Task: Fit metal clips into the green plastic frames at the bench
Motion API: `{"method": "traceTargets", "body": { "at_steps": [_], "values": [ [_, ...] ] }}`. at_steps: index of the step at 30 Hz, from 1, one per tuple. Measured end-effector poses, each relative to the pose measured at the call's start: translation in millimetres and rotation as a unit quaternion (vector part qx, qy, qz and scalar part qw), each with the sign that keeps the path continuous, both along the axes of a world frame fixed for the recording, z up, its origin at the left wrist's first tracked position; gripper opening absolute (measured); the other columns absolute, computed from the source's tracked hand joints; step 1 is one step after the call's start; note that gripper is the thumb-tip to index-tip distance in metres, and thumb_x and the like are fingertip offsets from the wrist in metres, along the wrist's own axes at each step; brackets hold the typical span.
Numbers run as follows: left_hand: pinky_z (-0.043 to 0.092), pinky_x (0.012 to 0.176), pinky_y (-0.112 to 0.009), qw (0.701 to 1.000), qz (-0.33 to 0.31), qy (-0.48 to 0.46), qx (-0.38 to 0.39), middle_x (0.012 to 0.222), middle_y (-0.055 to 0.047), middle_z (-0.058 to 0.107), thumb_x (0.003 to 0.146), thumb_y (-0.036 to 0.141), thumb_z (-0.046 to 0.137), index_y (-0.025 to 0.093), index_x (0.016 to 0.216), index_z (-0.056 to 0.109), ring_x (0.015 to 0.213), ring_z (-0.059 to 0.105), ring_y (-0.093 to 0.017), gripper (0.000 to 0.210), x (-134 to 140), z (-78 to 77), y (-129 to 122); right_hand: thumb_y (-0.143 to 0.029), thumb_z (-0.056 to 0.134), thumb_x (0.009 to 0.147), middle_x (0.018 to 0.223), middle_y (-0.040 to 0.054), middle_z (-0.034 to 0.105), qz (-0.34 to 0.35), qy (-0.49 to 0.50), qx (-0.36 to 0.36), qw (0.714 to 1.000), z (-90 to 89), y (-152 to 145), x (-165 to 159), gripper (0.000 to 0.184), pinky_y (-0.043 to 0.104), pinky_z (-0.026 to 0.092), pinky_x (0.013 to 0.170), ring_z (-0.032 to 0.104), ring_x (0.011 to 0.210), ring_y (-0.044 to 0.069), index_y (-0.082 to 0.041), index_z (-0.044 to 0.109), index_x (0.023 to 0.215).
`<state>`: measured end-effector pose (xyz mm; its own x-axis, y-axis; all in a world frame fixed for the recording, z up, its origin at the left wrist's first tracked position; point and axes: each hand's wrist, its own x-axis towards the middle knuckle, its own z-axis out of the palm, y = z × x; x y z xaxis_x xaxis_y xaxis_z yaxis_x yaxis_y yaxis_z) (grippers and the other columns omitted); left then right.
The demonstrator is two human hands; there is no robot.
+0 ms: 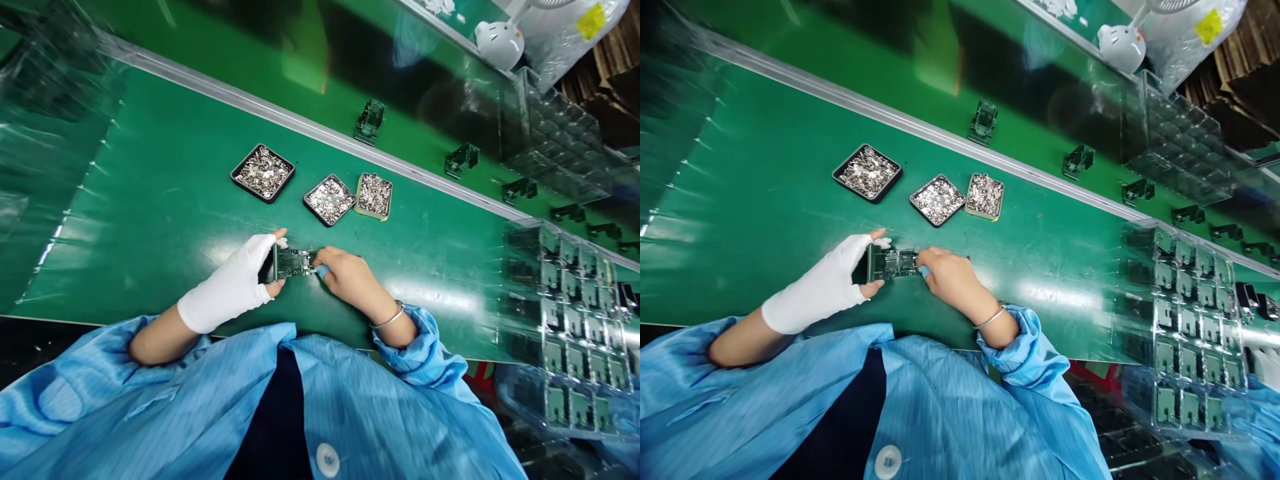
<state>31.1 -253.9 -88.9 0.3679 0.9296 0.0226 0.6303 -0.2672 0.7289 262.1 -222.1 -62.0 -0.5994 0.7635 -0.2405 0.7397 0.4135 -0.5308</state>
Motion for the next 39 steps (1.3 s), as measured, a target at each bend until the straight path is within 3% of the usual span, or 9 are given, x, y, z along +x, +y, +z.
{"method": "traceTargets", "body": {
  "at_steps": [5, 10, 15, 18, 23, 28, 32, 36, 39],
  "values": [
    [0.045, 0.104, -0.047, 0.999, -0.001, -0.004, 0.043, 0.128, -0.015, 0.052, 0.081, 0.035, 0.06, 0.015, 0.132, 0.041, 0.123, 0.052, -0.031, 0.058, 1.0, -0.1, -0.4, -0.002, 0.047, 0.079, 0.1, 0.0024, 0.068, -0.018, 0.081, -0.019, 0.996, -5.1, 4.2, 6.3, 0.03, 0.028, 0.046, 0.08, 0.062, 0.092, 0.018, -0.021, 0.064, 0.096],
    [0.045, 0.103, -0.047, 0.99, 0.027, -0.053, 0.13, 0.123, -0.012, 0.054, 0.081, 0.03, 0.062, 0.02, 0.122, 0.043, 0.123, 0.053, -0.03, 0.046, 6.9, 5.0, -3.8, -0.016, 0.056, 0.086, 0.106, 0.0053, 0.069, -0.096, 0.212, 0.071, 0.97, -12.2, 10.6, 13.3, 0.013, 0.038, 0.041, 0.097, 0.06, 0.104, 0.02, -0.02, 0.069, 0.086],
    [0.041, 0.107, -0.049, 0.986, 0.009, -0.081, 0.146, 0.135, -0.015, 0.048, 0.081, 0.044, 0.064, 0.021, 0.135, 0.036, 0.131, 0.047, -0.032, 0.064, 7.2, 8.0, -6.1, -0.031, 0.057, 0.089, 0.085, 0.0025, 0.069, -0.133, 0.289, -0.016, 0.948, -6.9, 3.3, -2.3, 0.015, 0.029, 0.05, 0.078, 0.064, 0.081, 0.016, -0.019, 0.064, 0.082],
    [0.039, 0.109, -0.051, 0.987, 0.0, -0.049, 0.152, 0.145, -0.018, 0.04, 0.081, 0.055, 0.06, 0.019, 0.145, 0.027, 0.135, 0.041, -0.035, 0.081, 6.8, 8.4, -1.6, -0.029, 0.059, 0.087, 0.093, 0.0037, 0.069, -0.071, 0.238, 0.097, 0.964, -1.1, -6.6, -9.6, 0.009, 0.038, 0.044, 0.097, 0.062, 0.091, 0.018, -0.02, 0.062, 0.086],
    [0.045, 0.103, -0.046, 0.987, 0.008, 0.065, 0.146, 0.13, -0.016, 0.055, 0.082, 0.042, 0.058, 0.016, 0.133, 0.041, 0.123, 0.053, -0.033, 0.059, 11.2, 8.2, 10.8, -0.022, 0.058, 0.087, 0.108, 0.0048, 0.069, 0.092, 0.145, 0.205, 0.964, 10.1, -0.7, -1.8, 0.014, 0.049, 0.02, 0.116, 0.059, 0.105, 0.02, -0.021, 0.064, 0.1],
    [0.053, 0.088, -0.041, 0.989, 0.036, 0.097, 0.105, 0.116, -0.013, 0.063, 0.075, 0.037, 0.061, 0.014, 0.121, 0.048, 0.104, 0.064, -0.03, 0.053, 18.8, 6.5, 10.3, -0.013, 0.043, 0.091, 0.105, 0.0094, 0.068, -0.195, 0.024, 0.192, 0.962, 15.4, 59.9, 40.6, 0.026, 0.036, 0.045, 0.092, 0.059, 0.101, 0.022, -0.017, 0.067, 0.1],
    [0.053, 0.088, -0.043, 0.984, 0.045, 0.125, 0.12, 0.116, -0.015, 0.064, 0.071, 0.041, 0.066, 0.014, 0.122, 0.048, 0.104, 0.065, -0.033, 0.06, 24.7, 1.6, 6.5, -0.008, 0.047, 0.084, 0.111, 0.0111, 0.066, -0.203, -0.073, 0.166, 0.962, 9.4, 93.0, 56.5, 0.03, 0.037, 0.043, 0.093, 0.057, 0.106, 0.025, -0.018, 0.069, 0.101],
    [0.046, 0.102, -0.049, 0.983, -0.004, 0.106, 0.149, 0.137, -0.021, 0.051, 0.072, 0.054, 0.068, 0.012, 0.14, 0.033, 0.126, 0.051, -0.037, 0.087, 21.1, 2.2, 3.0, -0.013, 0.047, 0.088, 0.108, 0.0149, 0.066, -0.207, -0.104, 0.17, 0.958, 2.1, 95.9, 51.2, 0.024, 0.039, 0.044, 0.09, 0.059, 0.103, 0.027, -0.016, 0.068, 0.097],
    [0.042, 0.106, -0.048, 0.986, -0.005, 0.076, 0.151, 0.143, -0.018, 0.046, 0.079, 0.056, 0.06, 0.016, 0.143, 0.031, 0.132, 0.046, -0.034, 0.081, 13.0, 10.6, 2.4, -0.014, 0.045, 0.089, 0.107, 0.0163, 0.066, -0.22, -0.091, 0.181, 0.954, -1.8, 94.5, 52.4, 0.022, 0.038, 0.043, 0.09, 0.059, 0.101, 0.026, -0.014, 0.065, 0.097]
  ]
}}
